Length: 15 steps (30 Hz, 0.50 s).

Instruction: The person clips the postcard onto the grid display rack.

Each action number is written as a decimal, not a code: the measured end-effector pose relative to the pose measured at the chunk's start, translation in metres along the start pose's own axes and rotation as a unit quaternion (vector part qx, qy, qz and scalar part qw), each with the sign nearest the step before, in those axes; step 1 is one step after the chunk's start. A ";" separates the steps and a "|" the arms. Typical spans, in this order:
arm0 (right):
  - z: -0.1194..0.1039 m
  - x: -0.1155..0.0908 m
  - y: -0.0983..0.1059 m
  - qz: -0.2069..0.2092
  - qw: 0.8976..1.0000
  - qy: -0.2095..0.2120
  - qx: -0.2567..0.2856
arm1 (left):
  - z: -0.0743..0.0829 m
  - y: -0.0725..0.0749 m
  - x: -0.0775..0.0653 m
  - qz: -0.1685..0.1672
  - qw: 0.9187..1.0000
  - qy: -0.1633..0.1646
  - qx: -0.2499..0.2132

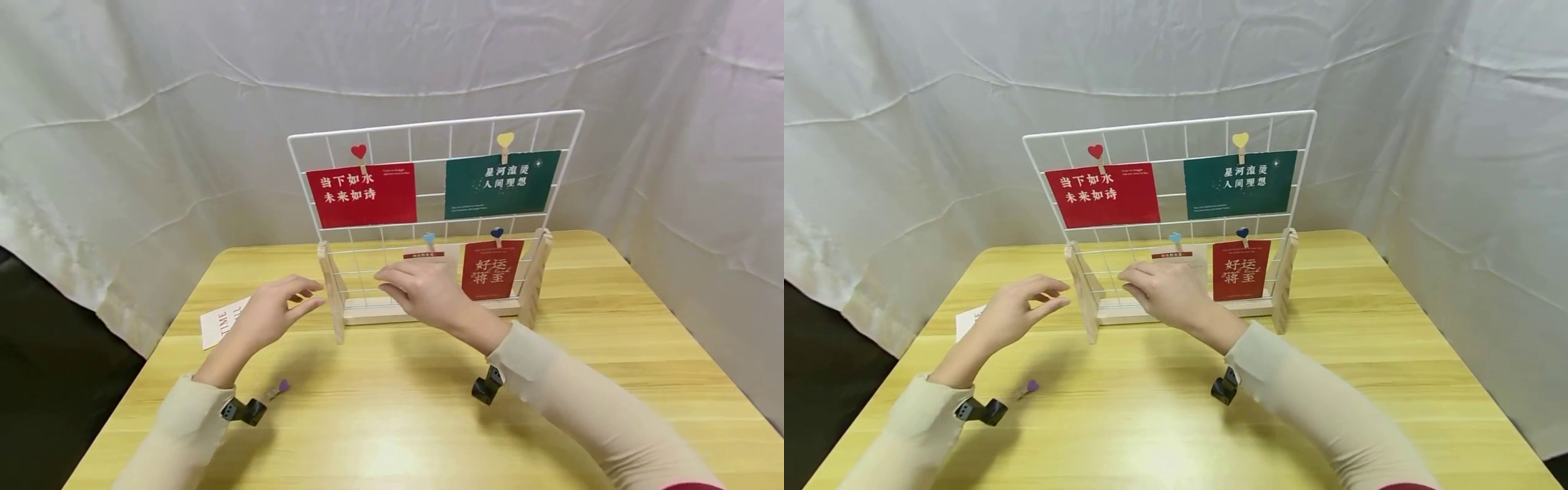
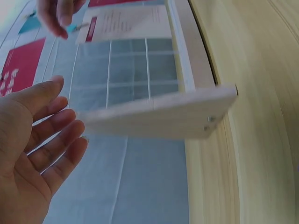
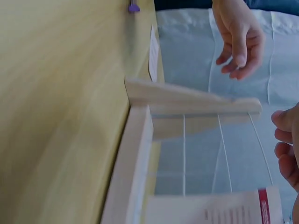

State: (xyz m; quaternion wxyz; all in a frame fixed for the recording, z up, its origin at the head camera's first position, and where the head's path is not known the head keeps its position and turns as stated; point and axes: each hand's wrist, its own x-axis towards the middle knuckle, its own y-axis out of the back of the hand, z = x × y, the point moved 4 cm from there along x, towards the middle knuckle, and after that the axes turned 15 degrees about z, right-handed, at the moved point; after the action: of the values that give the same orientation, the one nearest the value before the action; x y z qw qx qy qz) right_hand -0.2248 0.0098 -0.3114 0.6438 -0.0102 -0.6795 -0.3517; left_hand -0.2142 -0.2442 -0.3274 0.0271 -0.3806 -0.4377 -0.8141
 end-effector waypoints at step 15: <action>-0.045 -0.021 -0.049 -0.099 0.986 -0.091 0.097 | -0.056 0.033 -0.034 0.019 0.996 0.085 0.038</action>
State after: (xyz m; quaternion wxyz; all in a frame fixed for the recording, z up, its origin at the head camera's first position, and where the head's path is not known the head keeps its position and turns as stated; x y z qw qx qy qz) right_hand -0.2049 -0.0397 -0.3564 0.5394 0.0880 -0.7637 -0.3437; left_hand -0.2103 -0.3153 -0.3447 0.0938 -0.3171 -0.4571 -0.8257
